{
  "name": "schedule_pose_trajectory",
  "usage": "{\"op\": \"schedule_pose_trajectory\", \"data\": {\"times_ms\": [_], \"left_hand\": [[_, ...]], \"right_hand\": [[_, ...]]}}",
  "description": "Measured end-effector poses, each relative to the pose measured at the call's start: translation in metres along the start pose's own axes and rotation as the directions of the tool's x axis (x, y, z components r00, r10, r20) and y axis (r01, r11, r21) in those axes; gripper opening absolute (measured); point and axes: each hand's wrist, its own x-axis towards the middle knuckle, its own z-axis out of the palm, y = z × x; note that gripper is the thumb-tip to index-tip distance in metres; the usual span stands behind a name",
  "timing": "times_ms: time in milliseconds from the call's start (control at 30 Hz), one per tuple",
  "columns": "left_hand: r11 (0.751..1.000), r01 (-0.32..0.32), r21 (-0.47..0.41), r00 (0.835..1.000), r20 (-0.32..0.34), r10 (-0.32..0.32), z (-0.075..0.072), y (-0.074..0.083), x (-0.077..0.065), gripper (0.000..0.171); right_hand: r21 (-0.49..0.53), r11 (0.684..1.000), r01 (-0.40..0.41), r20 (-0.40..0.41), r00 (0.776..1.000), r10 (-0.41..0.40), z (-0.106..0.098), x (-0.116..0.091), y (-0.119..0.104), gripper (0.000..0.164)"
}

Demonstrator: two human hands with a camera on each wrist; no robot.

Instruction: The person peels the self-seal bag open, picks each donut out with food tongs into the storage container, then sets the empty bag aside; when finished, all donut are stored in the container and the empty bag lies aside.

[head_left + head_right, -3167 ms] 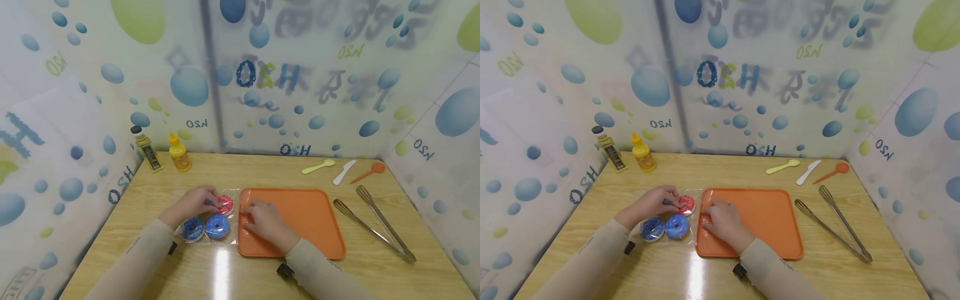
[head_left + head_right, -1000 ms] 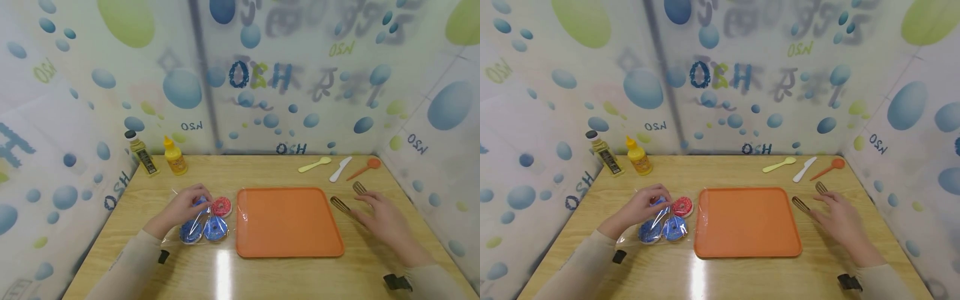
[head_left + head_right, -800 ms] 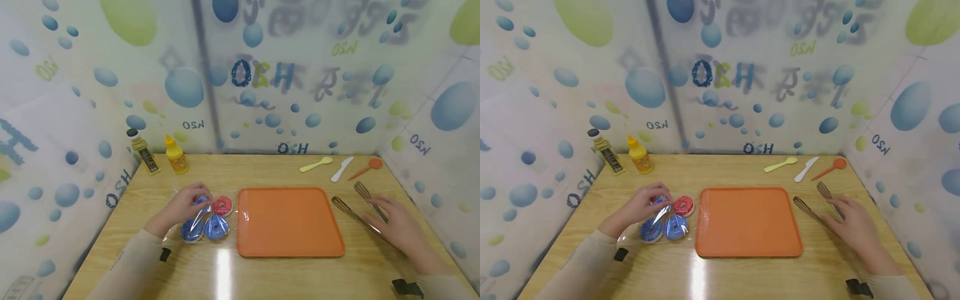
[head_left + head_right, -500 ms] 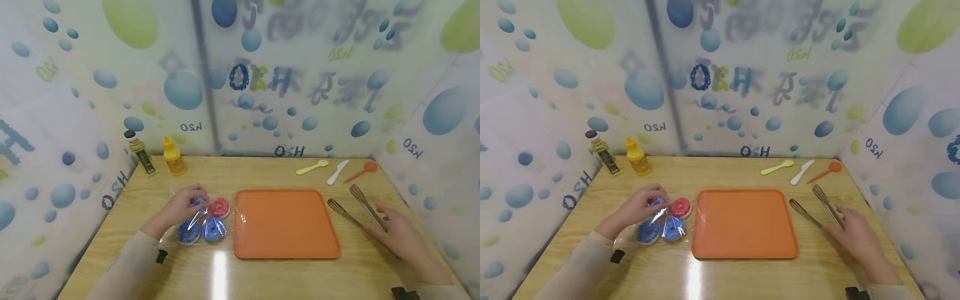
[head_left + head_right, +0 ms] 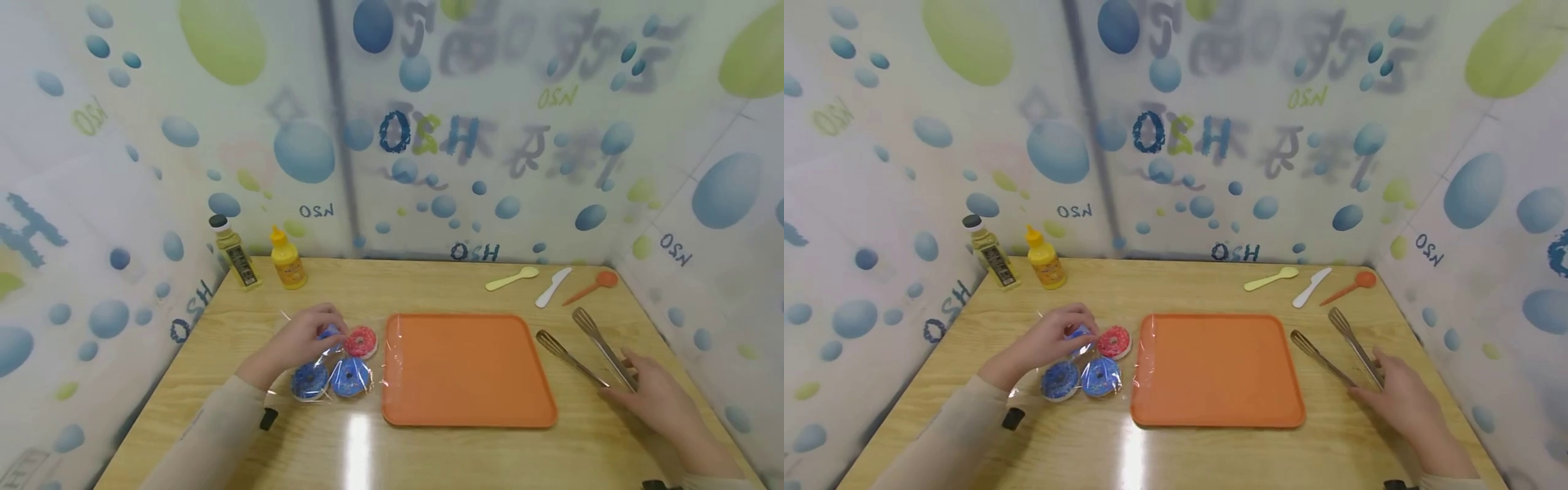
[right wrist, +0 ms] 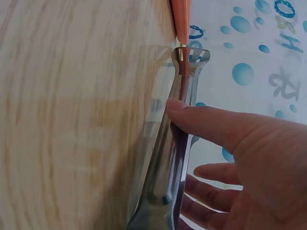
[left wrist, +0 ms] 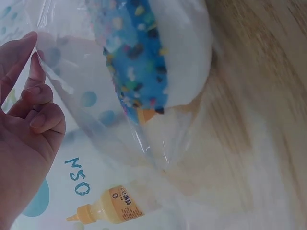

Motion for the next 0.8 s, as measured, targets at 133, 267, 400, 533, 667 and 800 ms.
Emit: {"op": "schedule_pose_trajectory", "data": {"times_ms": [133, 267, 400, 533, 667, 800], "left_hand": [[1.000, 0.004, -0.006, 1.000, 0.010, -0.004, 0.001, 0.000, 0.001, 0.007], [1.000, 0.000, -0.011, 1.000, 0.008, 0.000, 0.002, -0.001, 0.000, 0.004], [1.000, -0.014, -0.011, 1.000, 0.005, 0.014, 0.005, -0.002, 0.000, 0.003], [1.000, -0.011, -0.009, 1.000, 0.007, 0.011, 0.006, -0.001, 0.000, 0.004], [1.000, -0.001, -0.002, 1.000, 0.002, 0.001, 0.004, 0.000, -0.001, 0.003], [1.000, -0.010, 0.005, 1.000, -0.004, 0.010, 0.001, 0.001, -0.001, 0.004]], "right_hand": [[0.005, 1.000, -0.005, 0.000, 1.000, 0.005, 0.002, 0.000, 0.000, 0.100], [0.024, 1.000, -0.018, 0.010, 1.000, 0.018, 0.004, -0.001, 0.000, 0.091], [0.051, 0.999, 0.001, -0.024, 1.000, 0.000, 0.008, -0.005, 0.001, 0.079], [0.098, 0.994, 0.041, -0.086, 0.996, -0.032, 0.010, -0.006, 0.000, 0.067], [0.110, 0.989, 0.101, -0.158, 0.984, -0.083, 0.010, -0.005, -0.006, 0.060], [0.097, 0.984, 0.147, -0.218, 0.968, -0.123, 0.009, -0.004, -0.019, 0.057]]}}
